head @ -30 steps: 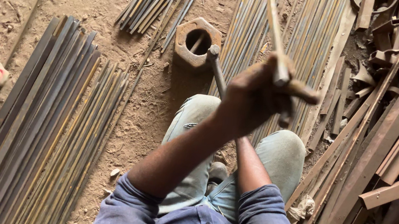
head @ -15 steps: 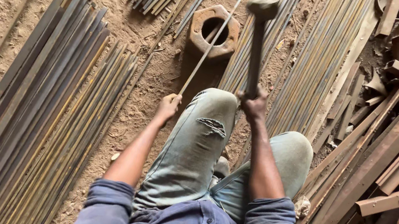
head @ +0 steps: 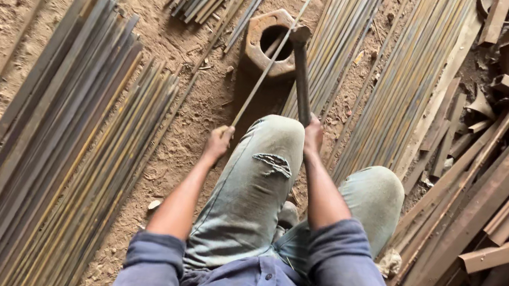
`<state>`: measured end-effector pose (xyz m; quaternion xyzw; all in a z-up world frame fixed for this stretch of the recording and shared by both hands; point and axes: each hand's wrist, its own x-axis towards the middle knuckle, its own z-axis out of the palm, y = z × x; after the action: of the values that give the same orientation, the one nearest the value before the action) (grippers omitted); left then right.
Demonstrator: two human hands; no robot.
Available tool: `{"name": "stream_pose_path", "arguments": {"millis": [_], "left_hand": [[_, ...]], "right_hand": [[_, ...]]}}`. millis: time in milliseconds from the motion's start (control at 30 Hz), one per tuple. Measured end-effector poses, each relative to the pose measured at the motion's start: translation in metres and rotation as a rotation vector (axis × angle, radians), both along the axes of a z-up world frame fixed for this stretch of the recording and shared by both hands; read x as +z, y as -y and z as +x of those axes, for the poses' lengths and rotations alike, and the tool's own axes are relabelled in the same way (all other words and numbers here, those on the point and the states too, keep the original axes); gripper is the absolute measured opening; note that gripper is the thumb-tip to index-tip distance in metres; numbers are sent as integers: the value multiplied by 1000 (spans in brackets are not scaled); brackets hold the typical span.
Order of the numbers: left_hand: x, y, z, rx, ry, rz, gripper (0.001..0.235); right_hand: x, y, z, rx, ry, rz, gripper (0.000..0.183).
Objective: The person sits on the ground and uses a hammer to repeatedly strike the tip of a long metal rod placed on a hexagonal anvil. They adjust the rod's position between strikes to sharpen the end and then place the finished rod aside.
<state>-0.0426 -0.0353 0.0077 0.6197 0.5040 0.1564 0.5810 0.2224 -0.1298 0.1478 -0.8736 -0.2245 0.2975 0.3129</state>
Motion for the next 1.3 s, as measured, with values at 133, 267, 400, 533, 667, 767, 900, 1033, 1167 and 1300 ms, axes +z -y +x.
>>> {"name": "stream_pose_path", "arguments": {"millis": [133,267,400,533,667,767,900,1033,1167,1300], "left_hand": [[29,18,-35,16,-59,-44,35],[127,23,-65,-29,11,-372,33],[278,18,-46,-172,72,-446,30],[385,37,19,-179,634,-664,25],[436,56,86,-354,1216,-741,34],[458,56,122,-378,1349,-928,34],[469,56,155,-451,1533,-992,32],[466,53,169,-519,1603,-1091,29],[460,51,182,-561,1616,-1130,26],[456,49,186,-529,1566,-1126,25]], "right_hand": [[-36,31,2,32,53,-135,30],[-65,52,0,26,18,-98,35],[-63,43,8,22,-96,28,38],[-50,42,5,35,-137,-4,38],[-45,49,7,20,-167,41,38],[-50,60,12,8,-184,64,37],[-62,74,15,4,-207,76,37],[-69,74,13,4,-245,105,36],[-70,71,10,1,-273,111,36],[-72,72,9,-2,-296,136,36]]}}
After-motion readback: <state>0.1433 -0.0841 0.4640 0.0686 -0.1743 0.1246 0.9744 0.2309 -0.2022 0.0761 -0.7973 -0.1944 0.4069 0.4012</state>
